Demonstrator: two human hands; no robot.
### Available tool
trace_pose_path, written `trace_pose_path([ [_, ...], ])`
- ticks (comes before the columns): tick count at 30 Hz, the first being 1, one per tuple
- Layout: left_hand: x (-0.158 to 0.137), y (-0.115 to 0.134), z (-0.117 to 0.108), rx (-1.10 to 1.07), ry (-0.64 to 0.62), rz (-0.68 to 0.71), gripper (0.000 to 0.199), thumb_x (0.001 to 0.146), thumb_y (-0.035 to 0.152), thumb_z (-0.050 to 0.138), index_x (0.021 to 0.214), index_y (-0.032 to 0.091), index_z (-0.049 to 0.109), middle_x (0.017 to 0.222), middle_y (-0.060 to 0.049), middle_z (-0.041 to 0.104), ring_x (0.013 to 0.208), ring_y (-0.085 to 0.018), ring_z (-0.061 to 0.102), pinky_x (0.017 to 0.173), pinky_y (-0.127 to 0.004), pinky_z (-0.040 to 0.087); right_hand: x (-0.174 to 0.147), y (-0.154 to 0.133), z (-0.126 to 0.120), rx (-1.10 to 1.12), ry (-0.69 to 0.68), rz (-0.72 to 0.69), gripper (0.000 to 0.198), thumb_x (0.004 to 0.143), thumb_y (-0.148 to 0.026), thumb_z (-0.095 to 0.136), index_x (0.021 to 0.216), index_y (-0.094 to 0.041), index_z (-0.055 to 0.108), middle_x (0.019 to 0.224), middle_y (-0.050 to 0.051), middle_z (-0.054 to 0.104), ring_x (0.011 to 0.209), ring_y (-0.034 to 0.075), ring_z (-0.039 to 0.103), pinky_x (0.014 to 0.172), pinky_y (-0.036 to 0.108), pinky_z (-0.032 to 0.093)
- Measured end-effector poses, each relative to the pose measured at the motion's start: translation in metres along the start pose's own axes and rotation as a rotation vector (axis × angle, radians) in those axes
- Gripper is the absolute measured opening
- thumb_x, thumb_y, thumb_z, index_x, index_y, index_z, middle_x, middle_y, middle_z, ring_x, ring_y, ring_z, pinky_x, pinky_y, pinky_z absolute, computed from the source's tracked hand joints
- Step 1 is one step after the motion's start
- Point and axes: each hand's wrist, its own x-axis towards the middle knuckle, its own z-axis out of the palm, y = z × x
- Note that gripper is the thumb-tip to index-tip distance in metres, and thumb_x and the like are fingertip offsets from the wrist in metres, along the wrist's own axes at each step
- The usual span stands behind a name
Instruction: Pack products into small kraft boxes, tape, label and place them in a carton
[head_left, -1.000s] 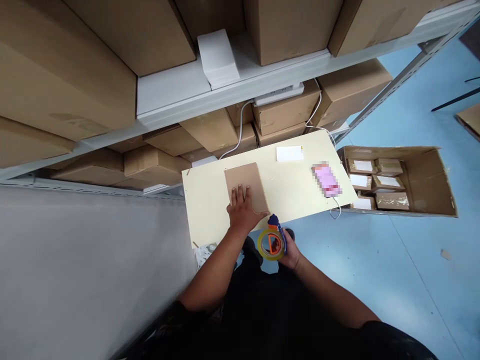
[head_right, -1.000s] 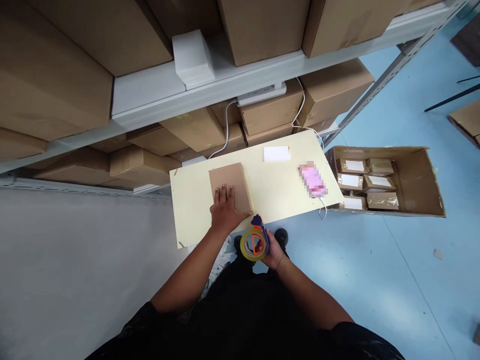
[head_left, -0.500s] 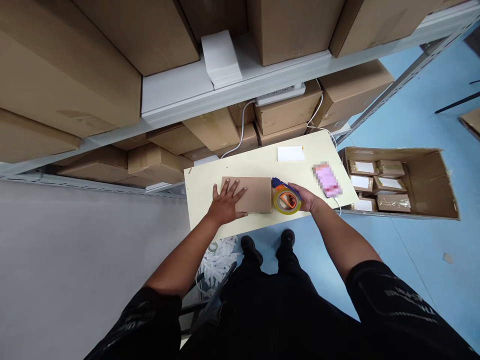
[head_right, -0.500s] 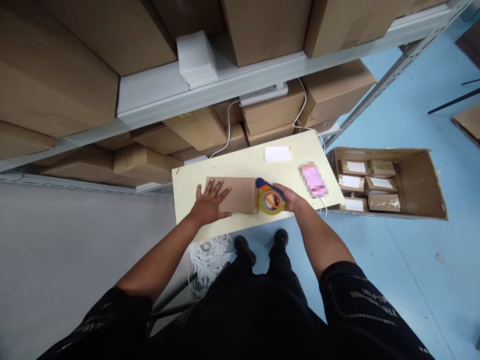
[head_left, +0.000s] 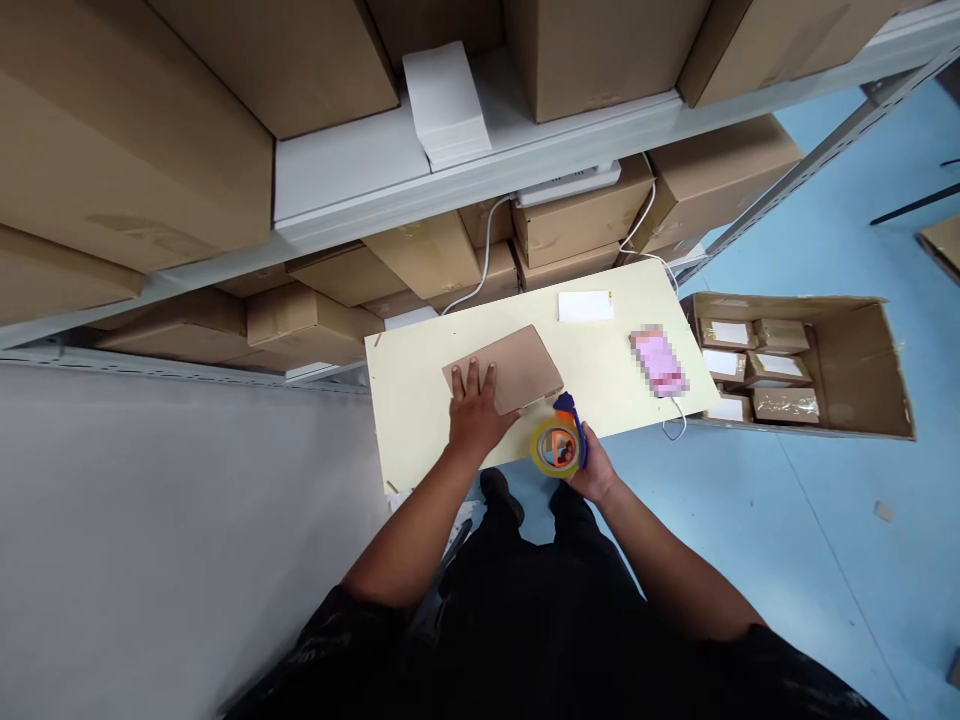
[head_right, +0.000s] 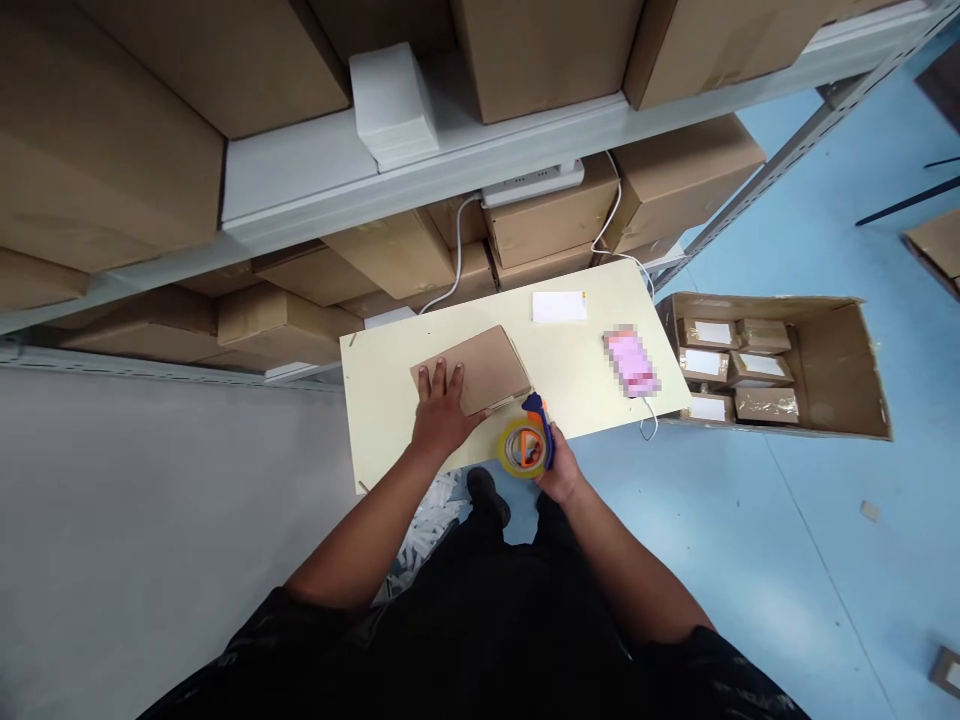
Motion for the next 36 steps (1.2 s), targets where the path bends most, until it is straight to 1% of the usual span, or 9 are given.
trace_pose_path([
  [3,-0.027,0.011,-0.005,0.008,-0.080,0.048,0.114,0.080,0.067,0.075,0.165,0.008,0.025,0.171,-0.026,0.016,0.157,-0.054,0.004,0.118,-0.065,0.033,0.016,-0.017,0.018,0.077,0.036,-0.038,0.056,0.100,-0.067,0.041,0.123,-0.024,0.069,0.110,0.006,0.080,0.114,0.026,0.072,0.102,0.043,0.057],
  [6,-0.037,-0.003,-0.019,0.079,-0.189,0.202,0.109,0.077,0.059,0.082,0.165,0.022,0.029,0.172,-0.018,0.024,0.157,-0.049,0.017,0.117,-0.059,0.038,0.033,-0.071,0.026,-0.050,0.052,0.091,0.056,0.098,-0.067,0.045,0.119,-0.022,0.070,0.103,0.009,0.080,0.105,0.029,0.074,0.096,0.047,0.059],
  [10,-0.013,-0.032,-0.026,0.139,-0.195,0.447,0.099,0.080,0.060,0.079,0.163,0.032,0.034,0.174,-0.011,0.021,0.160,-0.042,0.013,0.126,-0.064,0.011,0.053,-0.130,0.028,-0.283,0.025,0.183,0.052,0.097,-0.064,0.053,0.116,-0.019,0.068,0.096,0.010,0.080,0.090,0.028,0.075,0.087,0.047,0.061],
  [13,0.003,-0.038,-0.014,0.132,-0.159,0.424,0.093,0.085,0.068,0.069,0.163,0.031,0.035,0.174,-0.012,0.017,0.161,-0.042,0.005,0.125,-0.067,0.004,0.064,-0.143,0.036,-0.330,0.037,0.196,0.051,0.096,-0.065,0.056,0.113,-0.018,0.068,0.091,0.010,0.079,0.084,0.027,0.074,0.081,0.045,0.062],
  [19,0.000,-0.033,0.001,0.064,-0.107,0.360,0.088,0.090,0.067,0.061,0.163,0.026,0.035,0.175,-0.013,0.015,0.162,-0.039,0.000,0.124,-0.062,0.020,0.046,-0.119,0.034,-0.260,0.065,0.116,0.055,0.098,-0.065,0.050,0.120,-0.018,0.068,0.102,0.010,0.080,0.093,0.026,0.075,0.089,0.043,0.061],
  [26,0.000,0.015,0.011,-0.075,0.008,0.160,0.085,0.094,0.056,0.061,0.163,0.014,0.031,0.173,-0.022,0.014,0.160,-0.043,-0.003,0.125,-0.064,0.020,-0.012,0.022,-0.001,-0.068,-0.012,0.080,0.056,0.101,-0.065,0.041,0.125,-0.023,0.069,0.120,0.010,0.078,0.119,0.028,0.071,0.107,0.047,0.053],
  [28,-0.016,0.035,0.013,-0.113,0.020,0.084,0.088,0.095,0.053,0.061,0.163,0.009,0.026,0.172,-0.026,0.011,0.160,-0.045,-0.003,0.124,-0.066,0.022,-0.013,0.041,0.002,0.001,-0.041,0.019,0.055,0.100,-0.065,0.041,0.127,-0.025,0.068,0.126,0.008,0.076,0.127,0.027,0.066,0.110,0.047,0.052],
  [32,-0.048,0.038,-0.005,-0.132,-0.127,0.181,0.093,0.092,0.048,0.066,0.163,0.005,0.024,0.169,-0.028,0.022,0.160,-0.044,0.010,0.123,-0.062,0.030,-0.002,0.003,0.006,0.012,-0.042,-0.031,0.057,0.099,-0.066,0.040,0.124,-0.025,0.069,0.121,0.007,0.078,0.125,0.028,0.067,0.109,0.047,0.052],
  [36,-0.027,-0.013,-0.040,-0.002,-0.226,0.386,0.094,0.086,0.047,0.076,0.165,0.023,0.030,0.171,-0.016,0.028,0.159,-0.036,0.022,0.127,-0.054,0.024,0.011,-0.074,0.006,-0.159,-0.050,0.135,0.053,0.101,-0.061,0.043,0.120,-0.020,0.069,0.109,0.010,0.080,0.106,0.028,0.074,0.104,0.046,0.054],
])
